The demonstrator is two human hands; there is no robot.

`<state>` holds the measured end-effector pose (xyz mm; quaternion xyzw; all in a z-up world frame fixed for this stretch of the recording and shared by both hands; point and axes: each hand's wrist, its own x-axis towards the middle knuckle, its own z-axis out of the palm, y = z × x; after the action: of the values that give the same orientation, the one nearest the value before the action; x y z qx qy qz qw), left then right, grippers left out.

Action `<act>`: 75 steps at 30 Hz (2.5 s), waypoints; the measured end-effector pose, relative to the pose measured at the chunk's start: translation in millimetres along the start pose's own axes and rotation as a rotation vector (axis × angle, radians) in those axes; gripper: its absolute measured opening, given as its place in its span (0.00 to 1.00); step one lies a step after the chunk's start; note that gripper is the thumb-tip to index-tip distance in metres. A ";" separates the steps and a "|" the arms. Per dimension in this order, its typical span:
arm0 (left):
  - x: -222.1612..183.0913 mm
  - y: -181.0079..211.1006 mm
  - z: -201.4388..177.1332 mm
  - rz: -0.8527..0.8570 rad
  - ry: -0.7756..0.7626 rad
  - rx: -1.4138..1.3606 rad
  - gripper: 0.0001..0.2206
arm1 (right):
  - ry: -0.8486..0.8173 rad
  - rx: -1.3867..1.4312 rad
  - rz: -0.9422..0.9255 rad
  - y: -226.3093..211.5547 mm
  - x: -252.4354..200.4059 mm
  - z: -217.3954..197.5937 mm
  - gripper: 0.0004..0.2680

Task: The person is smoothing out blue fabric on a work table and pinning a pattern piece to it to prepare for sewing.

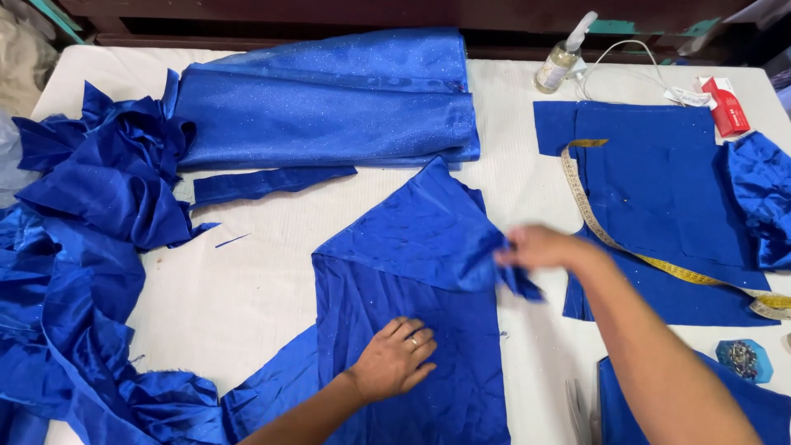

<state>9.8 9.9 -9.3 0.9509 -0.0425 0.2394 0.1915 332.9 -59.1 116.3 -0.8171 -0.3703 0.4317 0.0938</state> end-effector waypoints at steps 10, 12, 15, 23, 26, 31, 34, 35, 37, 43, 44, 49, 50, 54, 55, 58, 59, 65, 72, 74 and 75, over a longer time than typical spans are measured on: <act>49.4 -65.2 -19.8 -0.316 -0.076 0.213 0.30 | 0.855 0.339 -0.664 -44.1 5.6 18.9 0.16; 61.3 -104.4 -35.8 -0.346 -0.133 0.362 0.29 | 0.820 0.024 -0.688 -24.2 2.7 74.2 0.14; 63.6 -163.5 -62.0 -0.558 -0.193 0.535 0.28 | 0.724 -0.373 -0.568 12.3 -5.0 140.4 0.16; -17.2 -161.9 -131.6 -1.064 -0.061 0.375 0.28 | 0.864 -0.285 -0.353 48.2 -105.2 240.4 0.16; -82.2 -98.4 -145.2 -0.760 0.040 0.297 0.20 | 0.828 -0.219 -0.385 28.4 -164.3 285.2 0.14; -200.6 4.1 -208.5 -0.839 0.169 0.379 0.14 | 0.779 -0.154 -0.600 13.7 -236.3 387.5 0.10; -284.1 53.0 -228.3 -1.098 0.373 0.330 0.14 | 0.732 -0.076 -0.594 -2.8 -265.8 421.9 0.07; -306.7 65.2 -229.5 -1.098 0.368 0.333 0.14 | 0.731 -0.070 -0.594 -7.8 -270.2 433.2 0.07; -347.5 81.1 -227.5 -1.664 0.505 -0.014 0.17 | 0.667 -0.055 -0.645 -18.1 -273.0 449.6 0.06; -365.5 68.4 -236.0 -1.755 1.205 -0.984 0.20 | 0.461 -0.117 -0.727 -80.1 -284.9 478.1 0.08; -353.5 68.5 -248.0 -1.748 1.205 -0.988 0.20 | 0.466 -0.120 -0.728 -87.7 -284.7 485.9 0.08; -347.1 15.9 -225.4 -1.808 1.092 -0.741 0.37 | 0.490 -0.181 -0.841 -112.7 -290.0 514.4 0.07; -338.3 18.7 -229.2 -1.801 1.084 -0.748 0.37 | 0.499 -0.183 -0.834 -115.4 -295.6 517.6 0.07; -320.8 6.4 -225.5 -0.898 0.088 0.576 0.24 | 0.481 -0.136 -0.860 -116.5 -317.8 528.1 0.05; -319.5 -3.4 -219.3 -0.683 -0.273 0.765 0.25 | 0.492 -0.133 -0.881 -114.4 -323.3 530.3 0.04; -342.1 -58.8 -207.2 -0.493 -0.254 0.948 0.13 | 0.529 -0.179 -0.867 -89.6 -331.2 543.9 0.04; -351.4 -66.4 -214.2 -0.484 -0.252 0.941 0.13 | 0.534 -0.181 -0.857 -84.7 -335.7 547.1 0.04; -420.8 -57.7 -257.2 -0.451 -0.265 0.912 0.06 | 0.647 -0.117 -0.832 -57.5 -354.5 545.7 0.04; -510.4 30.5 -256.7 -0.597 -0.768 0.922 0.10 | 0.627 -0.188 -0.634 -13.5 -363.2 551.8 0.04; -520.0 36.0 -252.7 -0.628 -0.818 0.926 0.08 | 0.570 -0.196 -0.548 -5.8 -366.4 553.2 0.04; -523.2 33.7 -251.1 -0.698 -0.801 0.899 0.09 | 0.637 -0.215 -0.624 -2.5 -367.5 553.3 0.03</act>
<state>-567.6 69.6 -40.5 0.9111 0.3019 -0.2109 -0.1853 -226.9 -401.6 14.0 -0.7638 -0.5939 0.0691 0.2432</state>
